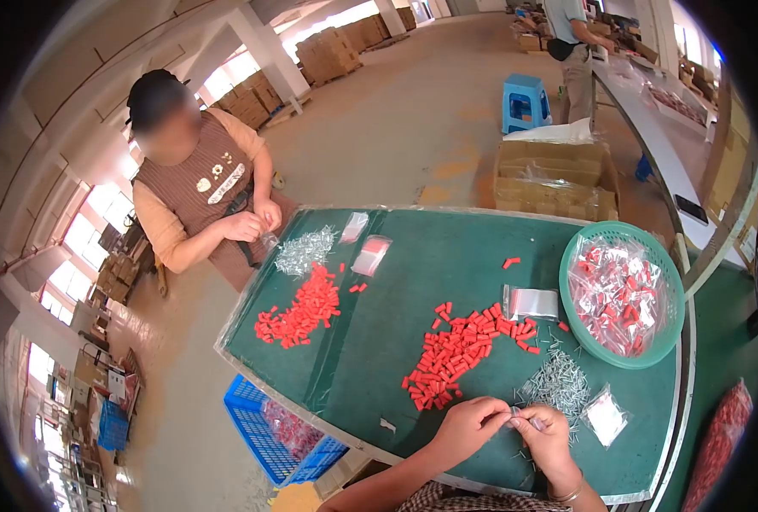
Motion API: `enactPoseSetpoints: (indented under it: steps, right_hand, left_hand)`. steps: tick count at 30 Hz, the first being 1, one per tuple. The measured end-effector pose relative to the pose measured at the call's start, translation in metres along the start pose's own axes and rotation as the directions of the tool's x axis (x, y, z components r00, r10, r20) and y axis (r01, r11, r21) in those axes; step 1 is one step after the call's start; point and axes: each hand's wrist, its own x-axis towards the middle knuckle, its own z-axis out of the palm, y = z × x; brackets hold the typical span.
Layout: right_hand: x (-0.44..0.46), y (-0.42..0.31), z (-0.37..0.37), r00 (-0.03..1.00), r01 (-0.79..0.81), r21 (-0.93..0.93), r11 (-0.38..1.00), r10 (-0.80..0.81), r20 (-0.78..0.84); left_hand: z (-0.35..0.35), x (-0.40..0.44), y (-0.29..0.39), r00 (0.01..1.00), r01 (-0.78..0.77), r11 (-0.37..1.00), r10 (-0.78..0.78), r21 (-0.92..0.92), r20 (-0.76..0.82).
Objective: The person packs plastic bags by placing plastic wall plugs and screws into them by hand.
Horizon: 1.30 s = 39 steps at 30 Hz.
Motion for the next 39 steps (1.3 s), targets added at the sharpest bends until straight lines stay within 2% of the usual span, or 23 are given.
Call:
enactPoseSetpoints:
  steps: [1,2,4,7,11,13,14,16,17,19,20,22,26,29,32,35,39]
  right_hand:
    - [0.000,0.001,0.000,0.999,0.041,-0.021,0.999,-0.041,0.000]
    - [-0.001,0.002,-0.001,0.997,0.080,-0.044,0.996,-0.080,0.000]
    - [-0.003,0.007,-0.003,0.999,0.032,-0.009,0.999,-0.032,-0.025]
    - [-0.007,0.016,0.001,0.997,0.010,0.068,0.998,-0.004,-0.080]
    - [-0.009,0.022,0.005,0.990,0.023,0.190,0.982,0.003,-0.139]
    - [-0.006,0.019,0.006,0.992,0.016,0.128,0.992,0.000,-0.123]
    - [-0.008,0.016,0.005,0.991,-0.007,0.091,0.996,0.019,-0.131]
    - [-0.005,0.007,0.001,0.996,-0.075,0.104,0.992,0.079,-0.034]
    - [-0.005,0.005,-0.001,0.992,-0.127,0.165,0.978,0.128,0.006]
    - [-0.003,-0.002,-0.004,0.975,-0.223,0.263,0.939,0.210,0.077]
    - [0.001,-0.005,-0.004,0.966,-0.255,0.299,0.919,0.232,0.112]
    - [0.001,-0.006,-0.005,0.961,-0.272,0.279,0.921,0.243,0.133]
    - [0.002,-0.002,-0.008,0.954,-0.282,0.283,0.917,0.238,0.180]
    - [0.003,0.006,-0.008,0.961,-0.253,0.290,0.923,0.205,0.186]
    - [0.003,0.008,-0.005,0.992,-0.068,0.159,0.985,0.050,0.114]
    - [0.003,-0.004,-0.008,0.960,-0.266,0.241,0.933,0.236,0.150]
    - [0.002,-0.013,-0.007,0.947,-0.314,0.225,0.922,0.289,0.140]
  left_hand:
    - [0.000,0.000,0.001,1.000,-0.023,0.999,0.023,0.036,-0.001]
    - [0.001,0.000,-0.001,1.000,-0.030,0.999,0.029,-0.030,-0.006]
    - [0.006,0.000,-0.008,0.999,-0.046,0.986,0.044,-0.160,-0.016]
    - [0.009,-0.001,-0.007,0.989,0.143,0.943,-0.123,-0.302,0.085]
    - [0.016,0.000,-0.003,0.996,0.092,0.966,-0.092,-0.241,0.008]
    - [0.018,-0.002,-0.001,0.999,0.041,0.987,-0.045,-0.153,-0.023]
    - [0.020,-0.001,-0.009,0.998,-0.020,0.984,0.010,-0.176,-0.060]
    - [0.012,0.002,-0.003,0.994,0.015,0.991,-0.028,-0.130,-0.103]
    - [0.006,0.003,-0.002,0.985,0.156,0.973,-0.165,-0.168,-0.044]
    - [-0.004,0.005,0.000,0.994,0.108,0.985,-0.111,-0.133,-0.012]
    - [-0.004,0.006,-0.003,0.999,0.024,0.998,-0.027,-0.066,-0.041]
    - [-0.009,0.007,0.006,0.998,0.067,0.997,-0.067,-0.041,-0.012]
    - [-0.011,0.008,0.001,0.998,0.058,0.998,-0.057,-0.036,0.022]
    - [-0.009,0.010,0.002,0.999,0.023,1.000,-0.022,-0.013,0.028]
    - [-0.007,0.012,0.003,0.999,0.001,1.000,-0.002,0.017,0.033]
    - [-0.010,0.013,0.005,0.999,-0.018,0.999,0.016,0.051,0.038]
    - [-0.010,0.019,0.008,0.998,-0.059,0.997,0.057,0.045,0.041]
